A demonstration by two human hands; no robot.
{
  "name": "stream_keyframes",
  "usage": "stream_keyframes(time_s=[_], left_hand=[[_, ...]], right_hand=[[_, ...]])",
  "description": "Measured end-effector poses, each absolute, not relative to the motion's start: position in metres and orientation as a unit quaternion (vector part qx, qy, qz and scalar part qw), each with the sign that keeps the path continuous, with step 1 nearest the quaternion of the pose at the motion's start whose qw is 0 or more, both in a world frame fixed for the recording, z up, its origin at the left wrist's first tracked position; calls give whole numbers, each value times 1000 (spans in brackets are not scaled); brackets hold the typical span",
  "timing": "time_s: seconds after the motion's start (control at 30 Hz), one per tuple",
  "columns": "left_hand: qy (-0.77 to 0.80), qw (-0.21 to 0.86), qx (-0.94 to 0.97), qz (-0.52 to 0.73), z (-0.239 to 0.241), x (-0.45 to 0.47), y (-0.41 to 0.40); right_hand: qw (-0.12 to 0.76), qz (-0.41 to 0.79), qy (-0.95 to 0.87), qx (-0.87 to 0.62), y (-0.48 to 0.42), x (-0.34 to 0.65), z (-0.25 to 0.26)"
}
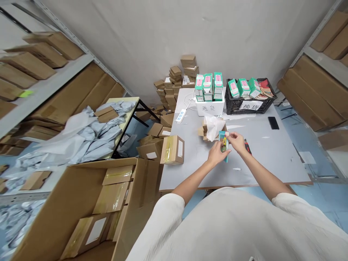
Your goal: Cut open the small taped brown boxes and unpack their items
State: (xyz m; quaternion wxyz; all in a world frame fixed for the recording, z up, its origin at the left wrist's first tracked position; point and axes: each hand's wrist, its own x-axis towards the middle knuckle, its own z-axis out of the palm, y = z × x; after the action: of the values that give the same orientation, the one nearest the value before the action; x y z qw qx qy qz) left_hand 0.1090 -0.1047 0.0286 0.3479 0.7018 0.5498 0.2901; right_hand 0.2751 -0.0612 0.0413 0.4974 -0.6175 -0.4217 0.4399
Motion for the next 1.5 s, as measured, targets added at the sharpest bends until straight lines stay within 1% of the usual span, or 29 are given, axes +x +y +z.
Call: stream_keyframes(time_s=[0.13, 0.23, 0.4, 0.57, 0.63, 0.77, 0.93, 1.0, 1.07, 1.13, 1.17, 1.23, 1.33, 1.5], left_hand=[[581, 325, 700, 259, 25, 108, -111], [576, 333, 697, 267, 17, 97, -109], [588, 419, 603, 340, 2, 81, -101], [569, 508, 477, 436, -5, 73, -94], [548, 541, 441, 462, -5, 71, -91], [515, 572, 409, 490, -2, 70, -84], [521, 577, 392, 492, 4, 68, -79], [546, 538, 412, 493, 8, 66, -79], [576, 470, 448, 497, 14, 63, -81], [578, 433, 487, 491, 20, 64, -85], [562, 444, 503, 484, 23, 67, -88], [513, 500, 516, 471, 27, 75, -92], [474, 564, 475, 482, 30, 90, -97], [462, 609, 389, 514, 28, 95, -92]], right_hand=[[479, 418, -441, -633, -71, 261, 37], [478, 430, -472, -604, -72, 260, 35], [454, 426, -531, -575, -72, 269, 29], [458, 351, -516, -633, -82, 287, 12], [443, 383, -494, -643, -86, 290, 7], [406, 531, -455, -588, -94, 287, 5], [440, 540, -441, -566, -97, 281, 20], [449, 535, -441, -564, -97, 281, 27], [454, 516, -448, -572, -97, 281, 35], [457, 481, -463, -588, -98, 278, 41], [458, 459, -475, -594, -98, 275, 44], [459, 404, -517, -599, -100, 268, 50], [443, 318, -608, -577, -106, 254, 54], [392, 229, -717, -529, -113, 241, 49]])
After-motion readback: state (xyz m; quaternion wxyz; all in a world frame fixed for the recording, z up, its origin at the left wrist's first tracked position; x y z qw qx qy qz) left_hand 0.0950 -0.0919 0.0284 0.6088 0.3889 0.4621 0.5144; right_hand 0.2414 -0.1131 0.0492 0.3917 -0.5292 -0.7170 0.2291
